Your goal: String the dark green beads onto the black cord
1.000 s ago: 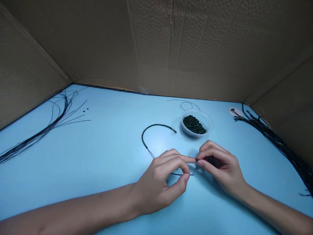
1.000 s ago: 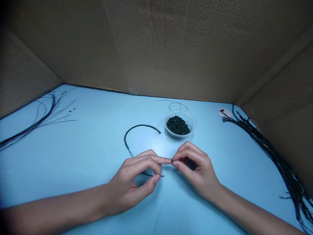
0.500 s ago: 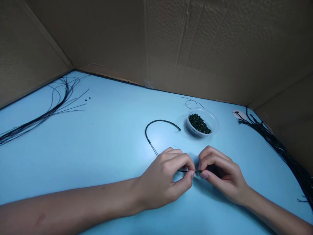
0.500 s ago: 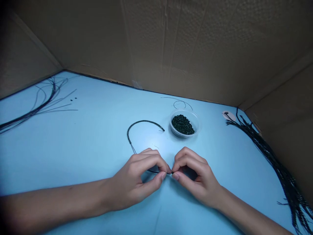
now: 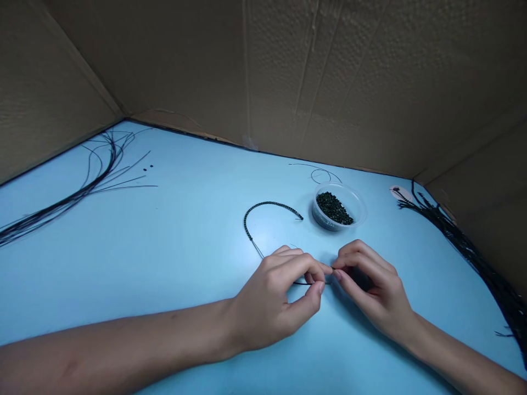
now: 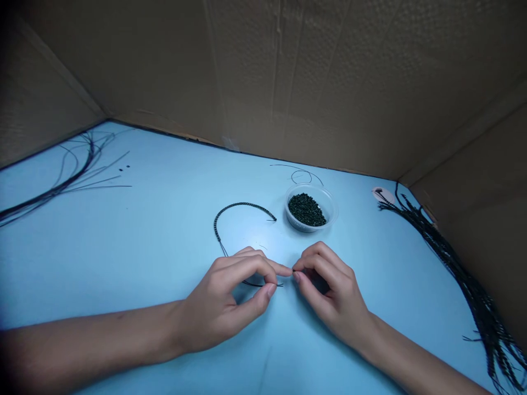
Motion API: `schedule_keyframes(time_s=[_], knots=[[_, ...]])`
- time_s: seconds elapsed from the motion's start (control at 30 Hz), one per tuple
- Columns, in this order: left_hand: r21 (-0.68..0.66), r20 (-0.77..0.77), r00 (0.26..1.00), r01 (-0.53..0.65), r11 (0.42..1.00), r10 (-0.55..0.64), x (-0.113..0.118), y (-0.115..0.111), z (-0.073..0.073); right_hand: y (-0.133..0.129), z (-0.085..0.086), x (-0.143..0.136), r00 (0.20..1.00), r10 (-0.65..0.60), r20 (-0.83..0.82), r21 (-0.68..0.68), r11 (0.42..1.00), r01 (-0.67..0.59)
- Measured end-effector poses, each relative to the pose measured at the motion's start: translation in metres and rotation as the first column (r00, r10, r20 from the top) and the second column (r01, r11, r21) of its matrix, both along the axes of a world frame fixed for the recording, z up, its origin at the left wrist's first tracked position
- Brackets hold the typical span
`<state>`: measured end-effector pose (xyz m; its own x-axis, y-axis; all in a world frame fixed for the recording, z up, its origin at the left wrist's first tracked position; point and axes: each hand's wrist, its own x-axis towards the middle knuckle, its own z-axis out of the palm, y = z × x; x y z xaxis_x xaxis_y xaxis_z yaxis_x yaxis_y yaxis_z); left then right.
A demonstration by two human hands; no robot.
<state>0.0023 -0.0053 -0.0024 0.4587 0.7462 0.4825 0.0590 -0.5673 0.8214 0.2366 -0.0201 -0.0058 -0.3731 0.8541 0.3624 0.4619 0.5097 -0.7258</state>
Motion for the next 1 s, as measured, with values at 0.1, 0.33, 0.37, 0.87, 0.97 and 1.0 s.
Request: schedule_keyframes(time_s=[0.1,0.33,0.37,0.87,0.97,1.0], knots=[[-0.007,0.002,1.000,0.004,1.000,-0.004,0.0006,0.0006,0.0000,-0.0011,-0.0006,-0.0004,1.000,-0.004,-0.001,0.025,1.000,0.004],[0.008,0.000,1.000,-0.001,1.000,0.001,0.0016,0.0001,-0.0002,0.0000,-0.0004,0.0011,0.999,0.011,-0.045,0.010,1.000,-0.010],[0.008,0.000,1.000,-0.001,1.000,0.001,0.0017,0.0000,-0.0003,0.0004,-0.0003,0.0015,0.998,0.015,-0.054,0.004,1.000,-0.014],[-0.002,-0.004,1.000,-0.002,1.000,0.002,0.0009,0.0002,-0.0006,0.0021,0.0001,0.0024,0.993,0.042,-0.113,-0.069,0.996,-0.050],[0.004,0.007,1.000,-0.007,1.000,0.007,0.0011,0.0002,-0.0011,0.0018,0.0002,0.0029,0.992,0.047,-0.121,-0.081,0.995,-0.057],[0.005,0.005,1.000,-0.007,1.000,0.007,0.0011,0.0002,-0.0014,0.0017,0.0003,0.0029,0.991,0.047,-0.121,-0.082,0.995,-0.057]])
